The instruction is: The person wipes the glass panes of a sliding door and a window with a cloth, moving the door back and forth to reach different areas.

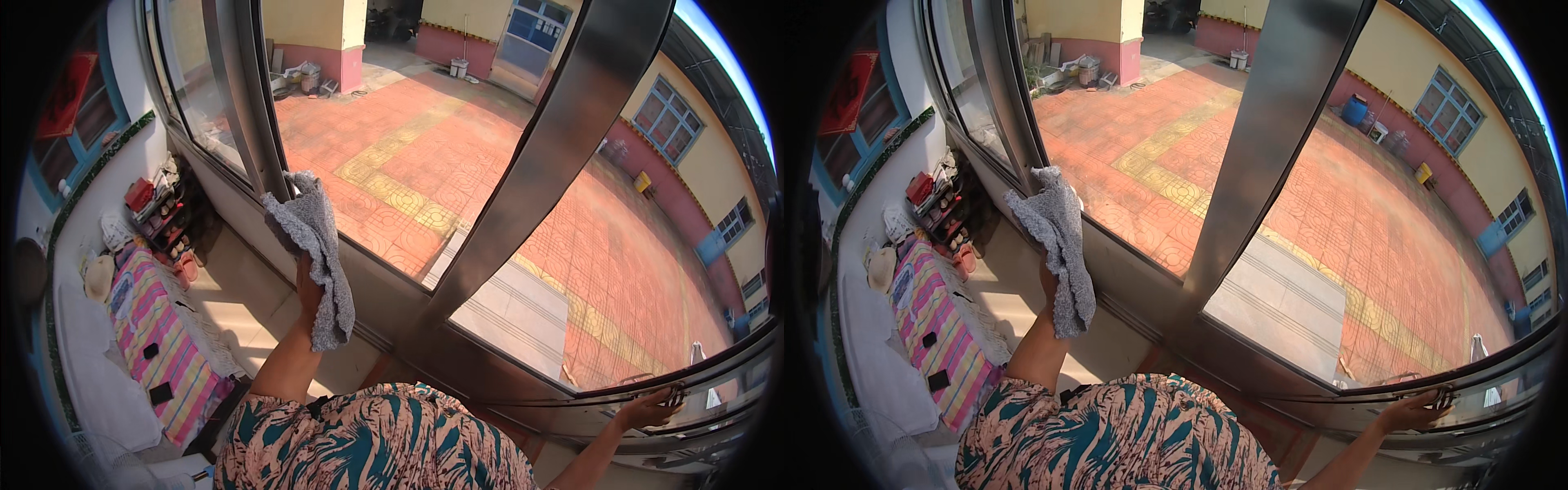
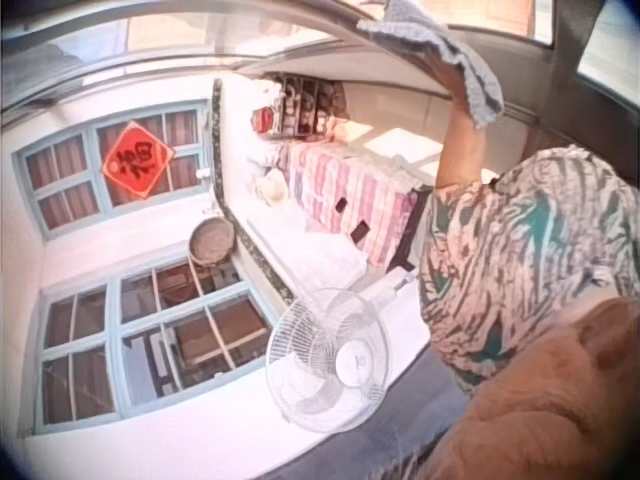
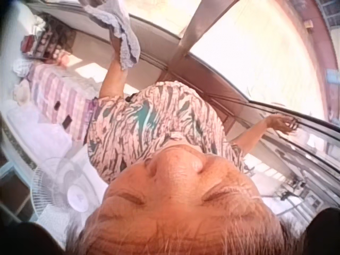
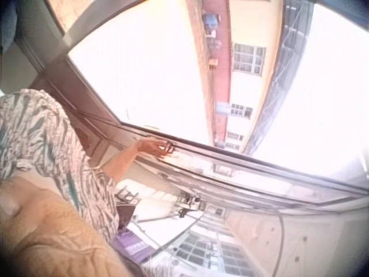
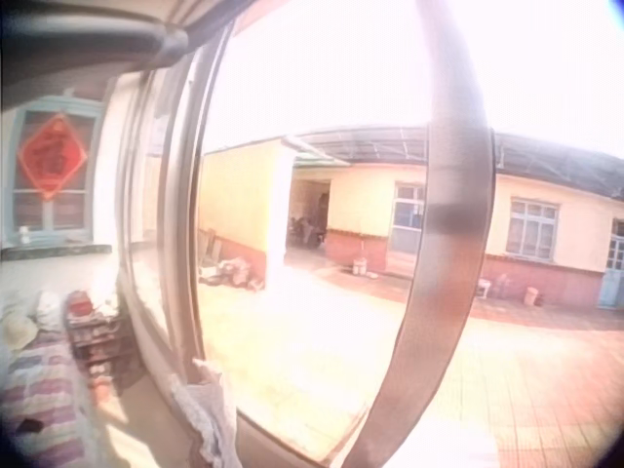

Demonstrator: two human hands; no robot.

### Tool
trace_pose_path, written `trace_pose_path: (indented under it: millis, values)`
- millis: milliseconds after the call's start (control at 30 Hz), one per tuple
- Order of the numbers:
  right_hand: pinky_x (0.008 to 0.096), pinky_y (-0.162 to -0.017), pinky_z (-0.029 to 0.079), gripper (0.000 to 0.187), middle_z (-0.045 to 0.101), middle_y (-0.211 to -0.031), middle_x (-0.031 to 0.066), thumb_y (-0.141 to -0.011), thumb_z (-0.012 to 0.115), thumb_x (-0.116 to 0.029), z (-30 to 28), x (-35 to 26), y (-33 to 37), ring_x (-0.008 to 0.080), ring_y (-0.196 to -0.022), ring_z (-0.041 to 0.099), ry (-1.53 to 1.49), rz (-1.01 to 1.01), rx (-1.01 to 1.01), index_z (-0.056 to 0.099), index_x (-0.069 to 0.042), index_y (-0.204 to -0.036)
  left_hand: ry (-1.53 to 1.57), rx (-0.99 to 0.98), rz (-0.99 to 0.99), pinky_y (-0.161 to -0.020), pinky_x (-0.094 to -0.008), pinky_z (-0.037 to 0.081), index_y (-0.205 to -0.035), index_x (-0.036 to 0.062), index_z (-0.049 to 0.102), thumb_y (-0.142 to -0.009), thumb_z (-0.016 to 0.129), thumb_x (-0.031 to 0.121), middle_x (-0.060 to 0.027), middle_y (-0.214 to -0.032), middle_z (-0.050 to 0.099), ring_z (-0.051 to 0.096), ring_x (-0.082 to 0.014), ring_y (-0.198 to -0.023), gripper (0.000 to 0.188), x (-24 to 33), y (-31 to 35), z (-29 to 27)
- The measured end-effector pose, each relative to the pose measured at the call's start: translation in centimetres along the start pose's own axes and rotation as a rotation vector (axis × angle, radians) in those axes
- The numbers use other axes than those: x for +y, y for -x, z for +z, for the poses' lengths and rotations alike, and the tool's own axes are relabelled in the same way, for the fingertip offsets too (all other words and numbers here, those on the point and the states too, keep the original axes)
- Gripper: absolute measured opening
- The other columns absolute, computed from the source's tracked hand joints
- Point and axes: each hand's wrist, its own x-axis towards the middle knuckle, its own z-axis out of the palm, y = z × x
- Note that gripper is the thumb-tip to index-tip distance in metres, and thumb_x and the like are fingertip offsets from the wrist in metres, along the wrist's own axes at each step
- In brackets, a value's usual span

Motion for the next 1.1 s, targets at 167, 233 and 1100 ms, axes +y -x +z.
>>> trace_pose_path:
  millis: [167,233,1100]
  values:
    - [0.0529,-0.087,0.044,0.055,0.052,-0.124,0.0279,-0.102,0.045,-0.035,0.2,0.3,0.5,0.0453,-0.105,0.053,-0.003,0.063,-0.03,0.038,0.006,-0.137,-0.72,-0.218,0.611,-0.071,-0.0285,0.038,-0.101,0.0021,0.05,-0.105,0.041,0.026,-0.0002,-0.087,0.049,0.043,-0.0109,-0.077,0.026,0.6,-6.7,7.2]
    - [0.051,-0.087,0.046,0.056,0.051,-0.126,0.0285,-0.102,0.046,-0.035,0.2,-0.7,0.4,0.0455,-0.108,0.053,0.009,0.051,-0.029,0.037,0.006,-0.138,-0.523,-0.261,0.633,-0.075,-0.032,0.041,-0.108,0.0012,0.047,-0.104,0.043,0.019,-0.0013,-0.088,0.049,0.046,-0.0121,-0.079,0.019,-1.5,-9.5,8.4]
    - [0.0484,-0.088,0.046,0.053,0.051,-0.131,0.0257,-0.102,0.046,-0.028,-0.5,-2.0,1.0,0.0411,-0.107,0.056,-0.116,0.009,0.089,0.035,0.006,-0.141,-0.982,-0.41,1.752,-0.092,-0.0538,0.034,-0.118,0.0002,0.053,-0.085,0.058,0.022,-0.0236,-0.119,0.05,0.045,-0.0429,-0.111,0.039,8.6,-13.3,34.9]
